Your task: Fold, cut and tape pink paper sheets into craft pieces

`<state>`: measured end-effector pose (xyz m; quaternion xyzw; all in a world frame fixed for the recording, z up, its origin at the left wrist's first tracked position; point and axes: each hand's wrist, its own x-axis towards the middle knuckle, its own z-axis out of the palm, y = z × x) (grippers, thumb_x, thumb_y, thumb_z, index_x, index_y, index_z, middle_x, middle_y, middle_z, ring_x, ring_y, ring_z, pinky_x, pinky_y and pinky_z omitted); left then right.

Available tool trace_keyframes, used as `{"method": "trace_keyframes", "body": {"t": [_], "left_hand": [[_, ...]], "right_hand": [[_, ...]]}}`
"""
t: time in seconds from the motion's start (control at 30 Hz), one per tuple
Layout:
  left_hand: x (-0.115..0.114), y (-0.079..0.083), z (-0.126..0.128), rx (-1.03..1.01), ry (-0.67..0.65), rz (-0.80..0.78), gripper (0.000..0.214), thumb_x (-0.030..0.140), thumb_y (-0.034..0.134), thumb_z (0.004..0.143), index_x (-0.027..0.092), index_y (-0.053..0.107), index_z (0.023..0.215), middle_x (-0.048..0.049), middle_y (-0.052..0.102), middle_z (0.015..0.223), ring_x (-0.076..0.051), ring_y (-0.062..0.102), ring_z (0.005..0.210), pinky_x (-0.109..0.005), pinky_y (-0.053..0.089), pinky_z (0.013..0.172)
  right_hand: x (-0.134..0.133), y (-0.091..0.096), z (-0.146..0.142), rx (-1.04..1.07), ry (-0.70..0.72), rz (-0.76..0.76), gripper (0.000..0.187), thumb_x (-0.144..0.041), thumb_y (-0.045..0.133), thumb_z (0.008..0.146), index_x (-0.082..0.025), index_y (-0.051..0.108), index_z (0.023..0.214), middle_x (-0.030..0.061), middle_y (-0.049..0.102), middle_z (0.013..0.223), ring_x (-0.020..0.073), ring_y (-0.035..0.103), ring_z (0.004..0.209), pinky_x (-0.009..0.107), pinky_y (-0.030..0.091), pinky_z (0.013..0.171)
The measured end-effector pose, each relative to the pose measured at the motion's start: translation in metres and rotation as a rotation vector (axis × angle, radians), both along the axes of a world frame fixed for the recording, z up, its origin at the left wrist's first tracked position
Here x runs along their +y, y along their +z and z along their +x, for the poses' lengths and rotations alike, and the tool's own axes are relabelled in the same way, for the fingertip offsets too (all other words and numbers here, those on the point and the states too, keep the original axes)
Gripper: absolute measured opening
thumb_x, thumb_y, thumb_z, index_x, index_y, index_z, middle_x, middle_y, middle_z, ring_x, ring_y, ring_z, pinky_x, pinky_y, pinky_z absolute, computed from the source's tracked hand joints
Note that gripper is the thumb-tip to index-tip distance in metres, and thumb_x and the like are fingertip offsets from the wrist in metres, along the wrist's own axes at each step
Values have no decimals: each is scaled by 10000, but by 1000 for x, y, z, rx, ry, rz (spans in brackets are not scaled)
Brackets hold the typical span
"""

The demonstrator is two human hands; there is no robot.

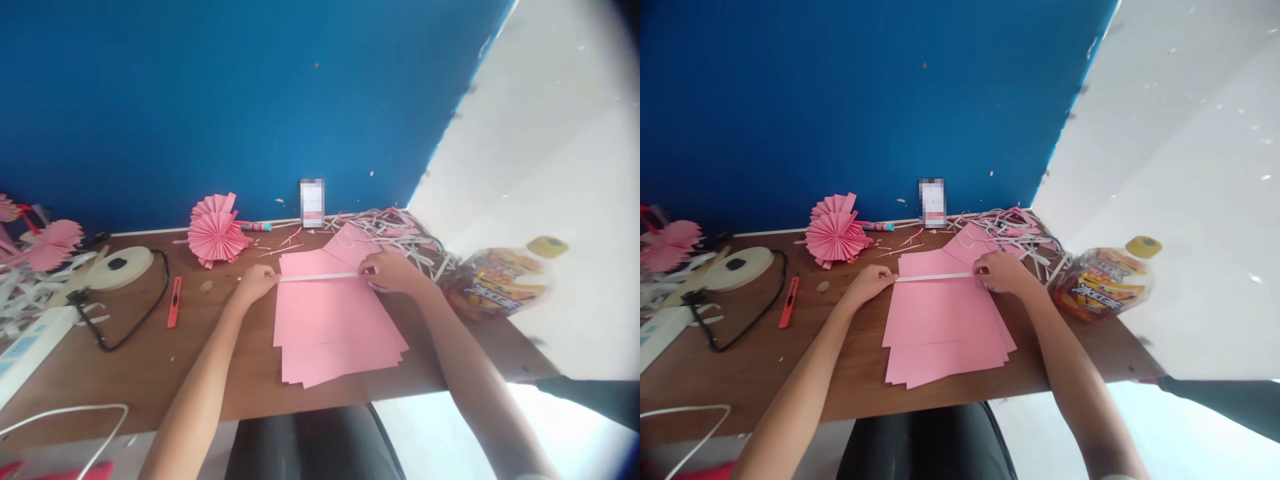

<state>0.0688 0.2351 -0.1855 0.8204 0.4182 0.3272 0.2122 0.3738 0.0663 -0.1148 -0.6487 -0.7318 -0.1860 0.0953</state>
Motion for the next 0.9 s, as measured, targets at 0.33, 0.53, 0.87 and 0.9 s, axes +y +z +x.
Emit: {"method": "trace_keyframes", "body": {"t": [0.33,0.53,0.87,0.9], "left_hand": [[-5,6,2,46,5,40,334,457,536,766,154,643,674,-20,593,659,-137,516,650,-223,294,583],[-3,3,-1,19,-25,51,323,452,550,772,154,637,683,-8,593,671,-120,495,639,-212,303,594],[2,1,-12,-7,-163,-67,398,539,580,746,147,639,714,1,551,674,-95,424,605,-193,259,538],[2,1,-13,-8,-179,-75,400,541,584,744,145,633,708,2,544,673,-91,414,602,-191,254,534]], "right_hand": [[2,-4,-6,-44,-99,-5,253,-206,484,794,-251,723,866,20,660,922,144,557,879,229,274,623],[1,-6,-14,-64,-207,-17,295,-202,458,794,-288,724,889,27,656,942,165,569,886,228,290,631],[-3,-7,-20,-77,-230,-69,331,-184,449,777,-315,714,925,29,650,1004,215,595,946,263,361,683],[-2,-6,-20,-79,-229,-75,336,-183,445,779,-317,713,929,26,650,1011,219,596,956,268,368,691]]}}
